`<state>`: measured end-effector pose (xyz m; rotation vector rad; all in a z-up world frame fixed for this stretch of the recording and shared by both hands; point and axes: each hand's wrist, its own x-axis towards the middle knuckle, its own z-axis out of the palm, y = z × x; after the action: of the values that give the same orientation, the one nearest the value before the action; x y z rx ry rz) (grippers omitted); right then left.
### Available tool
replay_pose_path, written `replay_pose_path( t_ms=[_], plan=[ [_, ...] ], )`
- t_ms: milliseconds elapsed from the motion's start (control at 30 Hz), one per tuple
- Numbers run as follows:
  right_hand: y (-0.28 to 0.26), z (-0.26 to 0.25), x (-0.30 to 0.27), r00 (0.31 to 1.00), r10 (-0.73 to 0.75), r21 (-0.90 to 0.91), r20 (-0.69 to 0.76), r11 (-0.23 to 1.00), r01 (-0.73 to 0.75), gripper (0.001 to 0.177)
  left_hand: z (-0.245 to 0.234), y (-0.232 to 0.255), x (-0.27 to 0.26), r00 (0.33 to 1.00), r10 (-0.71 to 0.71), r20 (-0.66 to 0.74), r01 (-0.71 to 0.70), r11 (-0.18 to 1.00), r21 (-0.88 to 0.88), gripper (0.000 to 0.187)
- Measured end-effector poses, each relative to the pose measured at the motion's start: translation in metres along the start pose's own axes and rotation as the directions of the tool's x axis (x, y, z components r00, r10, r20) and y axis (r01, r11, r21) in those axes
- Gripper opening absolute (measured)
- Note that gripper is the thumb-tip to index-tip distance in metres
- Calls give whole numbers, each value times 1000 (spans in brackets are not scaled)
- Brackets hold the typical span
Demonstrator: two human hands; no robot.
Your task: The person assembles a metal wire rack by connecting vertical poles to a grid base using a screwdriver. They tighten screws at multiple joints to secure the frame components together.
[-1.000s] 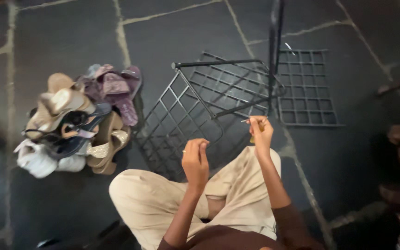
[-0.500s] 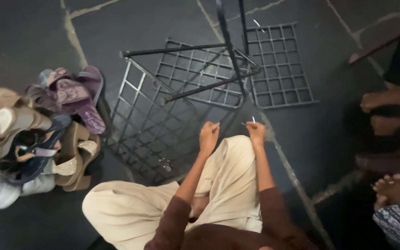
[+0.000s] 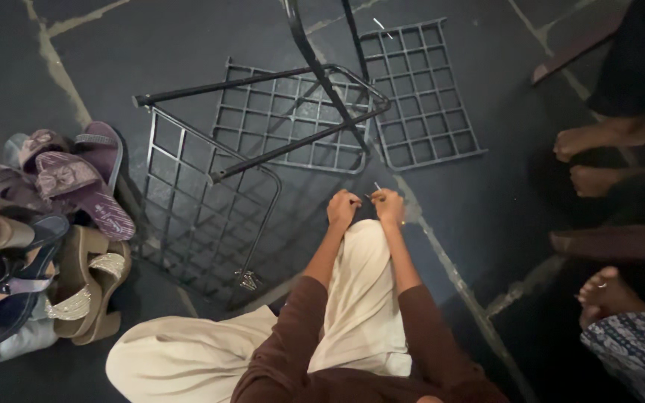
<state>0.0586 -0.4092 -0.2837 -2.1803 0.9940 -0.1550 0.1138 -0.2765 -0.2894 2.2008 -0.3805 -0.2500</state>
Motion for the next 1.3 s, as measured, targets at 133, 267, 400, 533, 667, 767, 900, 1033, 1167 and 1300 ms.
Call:
replay_pose_path(
  t_ms=[133, 267, 400, 533, 667, 767, 900, 1033, 1167, 1300],
  plan=[
    [-3, -1, 0, 999, -29, -10, 46, 1000, 30, 16, 0, 3, -1, 998, 50, -31, -51, 997, -52, 12],
    [-4, -4, -5, 999, 25, -21, 22, 999, -24, 12, -6, -4, -5, 997, 2, -74, -9, 996, -84, 17],
    [-8, -7, -8, 985, -122, -37, -121, 992, 118, 14, -26, -17, -22, 993, -57, -103, 40, 986, -161, 20],
    [-9, -12, -9, 983, -57, -123, -177, 992, 35, 18, -68, -20, -87, 999, 9, 35, 4, 928, -372, 28],
    [-16, -15, -14, 950, -164, -67, -265, 986, 152, 22, -181, -18, -146, 897, 221, 383, 45, 816, -576, 38],
    [-26, -18, -21, 887, -357, -15, -291, 929, 369, 27, -289, -31, -142, 853, 358, 381, -12, 741, -671, 33],
    [-49, -24, -57, 838, -459, 211, -293, 824, 525, 20, -389, -52, -87, 939, 58, -338, -247, 799, -548, 30],
    [-90, 6, -121, 910, -396, 622, -122, 684, 382, 26, -427, -79, 14, 684, -42, -729, -111, 981, -161, 34],
    [-143, 46, -147, 813, -544, 773, 206, 600, 206, 48, -407, -104, 83, 849, -177, -498, 293, 942, 163, 41],
    [-178, 56, -147, 804, -587, 718, 100, 602, 350, 31, -392, -117, 89, 901, -119, -417, 65, 988, -142, 43]
  ],
)
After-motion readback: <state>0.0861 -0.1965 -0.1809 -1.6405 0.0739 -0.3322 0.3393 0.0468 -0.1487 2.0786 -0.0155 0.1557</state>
